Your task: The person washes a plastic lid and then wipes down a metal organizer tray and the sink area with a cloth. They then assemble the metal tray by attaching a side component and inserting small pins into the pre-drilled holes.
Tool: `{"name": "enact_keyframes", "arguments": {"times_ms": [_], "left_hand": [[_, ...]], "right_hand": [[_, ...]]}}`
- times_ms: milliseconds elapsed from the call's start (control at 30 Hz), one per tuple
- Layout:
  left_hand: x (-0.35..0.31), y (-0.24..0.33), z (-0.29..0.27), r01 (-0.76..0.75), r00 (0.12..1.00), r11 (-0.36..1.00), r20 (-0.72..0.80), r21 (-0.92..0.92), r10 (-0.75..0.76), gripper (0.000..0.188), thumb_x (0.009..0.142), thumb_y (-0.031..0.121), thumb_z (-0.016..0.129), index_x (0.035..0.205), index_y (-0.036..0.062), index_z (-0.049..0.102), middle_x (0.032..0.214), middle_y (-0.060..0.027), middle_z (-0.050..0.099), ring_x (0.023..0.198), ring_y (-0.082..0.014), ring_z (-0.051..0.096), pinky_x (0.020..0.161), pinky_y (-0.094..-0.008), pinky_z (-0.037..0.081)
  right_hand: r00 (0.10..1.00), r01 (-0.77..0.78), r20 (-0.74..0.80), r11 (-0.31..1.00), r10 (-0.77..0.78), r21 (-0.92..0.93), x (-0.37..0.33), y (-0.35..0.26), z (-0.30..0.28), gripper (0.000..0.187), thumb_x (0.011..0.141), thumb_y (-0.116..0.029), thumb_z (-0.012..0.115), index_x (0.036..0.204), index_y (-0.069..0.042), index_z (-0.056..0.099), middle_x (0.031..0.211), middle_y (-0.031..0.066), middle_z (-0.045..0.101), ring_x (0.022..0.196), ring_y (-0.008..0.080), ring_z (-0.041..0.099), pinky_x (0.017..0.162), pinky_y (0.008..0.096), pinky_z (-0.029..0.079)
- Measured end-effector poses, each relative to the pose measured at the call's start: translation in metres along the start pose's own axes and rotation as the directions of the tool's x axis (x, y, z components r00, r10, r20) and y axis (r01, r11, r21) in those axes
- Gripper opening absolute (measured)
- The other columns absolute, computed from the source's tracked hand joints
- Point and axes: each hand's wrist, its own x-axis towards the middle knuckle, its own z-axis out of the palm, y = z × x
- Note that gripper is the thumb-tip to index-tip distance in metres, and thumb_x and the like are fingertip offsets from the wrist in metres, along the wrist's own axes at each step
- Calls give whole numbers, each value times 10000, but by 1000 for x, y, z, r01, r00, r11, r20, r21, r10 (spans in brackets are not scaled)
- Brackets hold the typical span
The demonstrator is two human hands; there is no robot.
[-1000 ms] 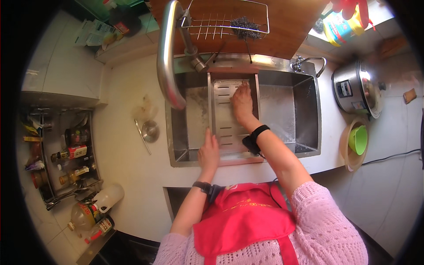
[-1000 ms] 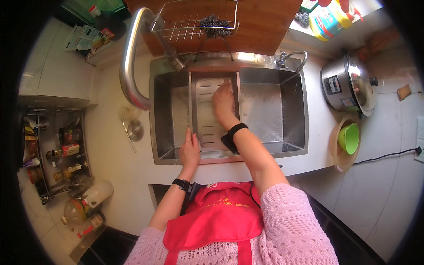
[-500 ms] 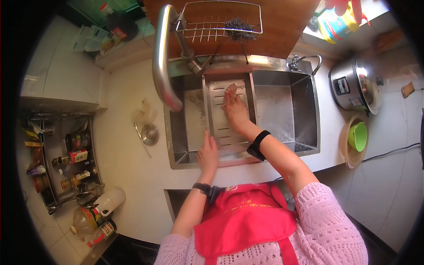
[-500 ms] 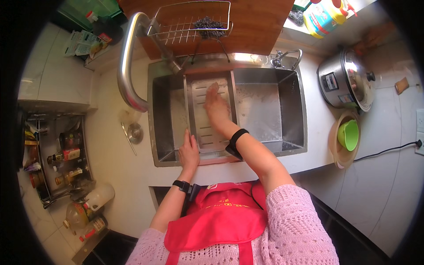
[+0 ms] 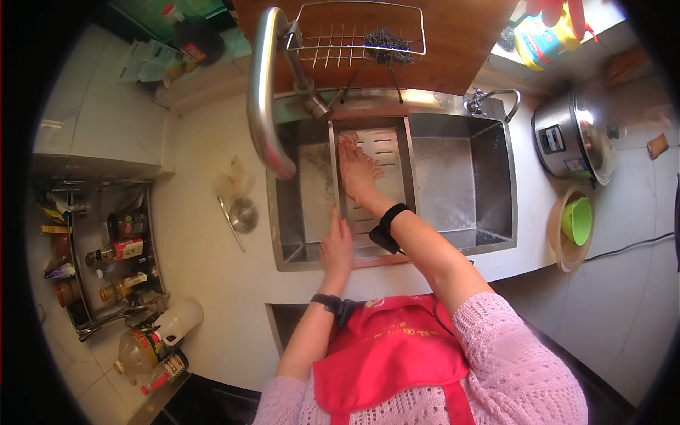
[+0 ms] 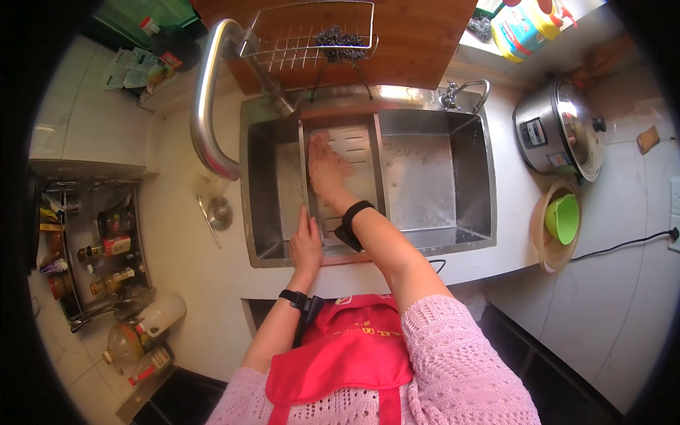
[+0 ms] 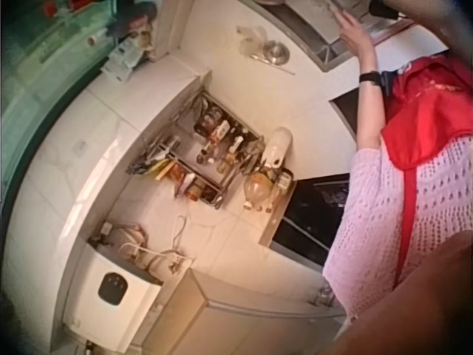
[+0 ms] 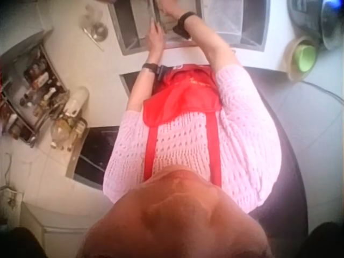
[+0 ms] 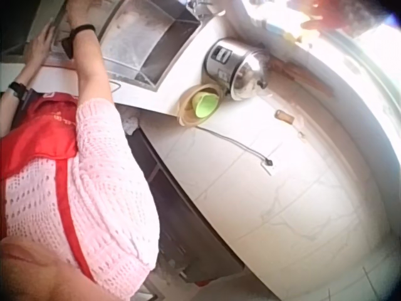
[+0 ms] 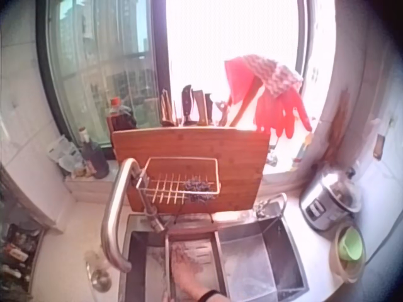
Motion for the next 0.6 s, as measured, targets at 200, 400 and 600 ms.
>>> {"name": "enact_keyframes", "arguments": {"times_ms": [200, 400, 600], "left_hand": [[-3, 4, -4, 63, 997, 997, 48, 40, -65, 426, 972, 348, 448, 1374, 208, 458, 711, -248, 624, 706, -441, 622, 620, -538, 467], [-3, 6, -7, 84, 994, 995, 64, 46, -87, 433, 974, 345, 441, 1382, 198, 448, 707, -245, 623, 706, -442, 621, 624, -537, 467], [-2, 4, -3, 56, 998, 998, 31, -8, -56, 429, 974, 345, 436, 1378, 201, 452, 724, -250, 628, 723, -443, 622, 642, -535, 469]], "right_hand": [[890, 454, -9, 887, -455, 86, 37, 47, -10, 609, 790, -177, 632, 1310, 41, 402, 1234, 195, 514, 1108, 324, 519, 918, 358, 474], [922, 346, -73, 894, -380, -284, 28, 73, 11, 583, 765, -220, 645, 1221, 104, 481, 1230, 231, 527, 1119, 300, 532, 886, 311, 495], [997, -26, -74, 925, -2, -379, 29, 80, 4, 575, 827, -257, 588, 1224, 143, 477, 1249, 293, 524, 1135, 304, 540, 873, 278, 501]]}}
